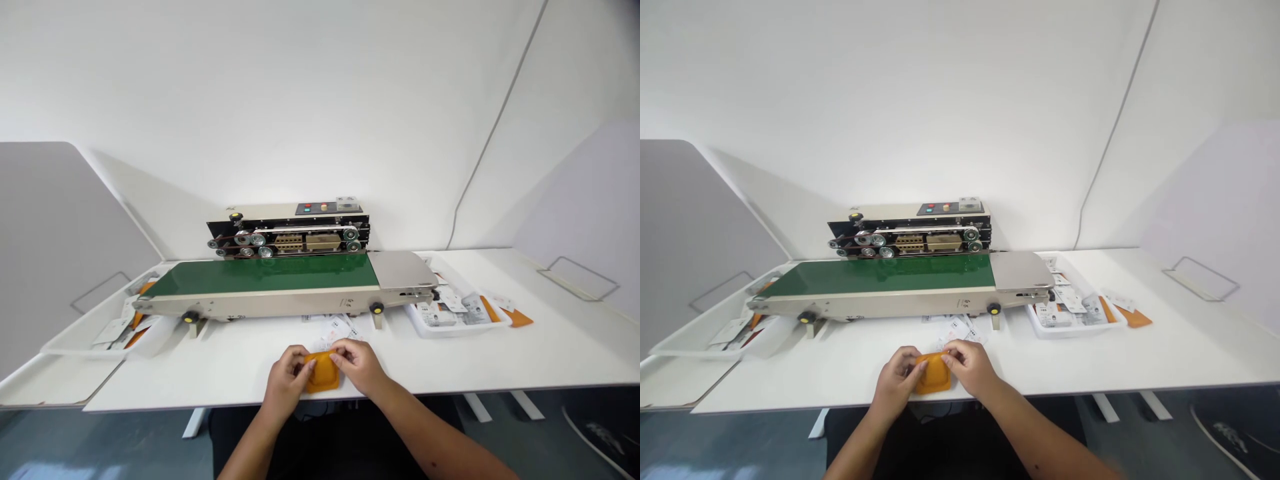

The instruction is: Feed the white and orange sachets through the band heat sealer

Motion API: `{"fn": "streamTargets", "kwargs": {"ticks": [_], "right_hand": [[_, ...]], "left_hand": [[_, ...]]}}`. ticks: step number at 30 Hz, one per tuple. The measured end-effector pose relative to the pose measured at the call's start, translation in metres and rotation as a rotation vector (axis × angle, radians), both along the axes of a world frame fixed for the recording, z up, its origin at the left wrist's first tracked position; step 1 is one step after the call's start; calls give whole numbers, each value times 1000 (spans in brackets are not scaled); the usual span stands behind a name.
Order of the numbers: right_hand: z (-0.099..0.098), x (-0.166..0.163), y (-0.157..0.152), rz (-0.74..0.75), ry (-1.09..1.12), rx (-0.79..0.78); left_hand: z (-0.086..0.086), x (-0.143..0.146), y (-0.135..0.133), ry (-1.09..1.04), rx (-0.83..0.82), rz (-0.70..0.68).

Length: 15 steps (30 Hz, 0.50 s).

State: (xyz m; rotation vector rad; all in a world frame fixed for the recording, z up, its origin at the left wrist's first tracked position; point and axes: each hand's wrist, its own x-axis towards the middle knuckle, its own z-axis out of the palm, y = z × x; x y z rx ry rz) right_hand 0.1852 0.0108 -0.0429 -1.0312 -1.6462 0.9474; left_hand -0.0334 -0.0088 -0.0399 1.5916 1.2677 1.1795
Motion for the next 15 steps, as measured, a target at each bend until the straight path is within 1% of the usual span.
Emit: {"fn": "streamTargets", "kwargs": {"ticks": [6, 8, 12, 15], "right_hand": [[-2, 0, -1, -37, -12, 78], [-4, 0, -2, -23, -28, 115], [-8, 0, -2, 14, -90, 263], [-9, 1, -3, -28, -82, 352]], "left_hand": [[-3, 1, 2, -74, 3, 93], [-3, 1, 2, -116, -6, 112], [-3, 1, 3, -152, -3, 102], [-4, 1, 2, -147, -14, 54]]}}
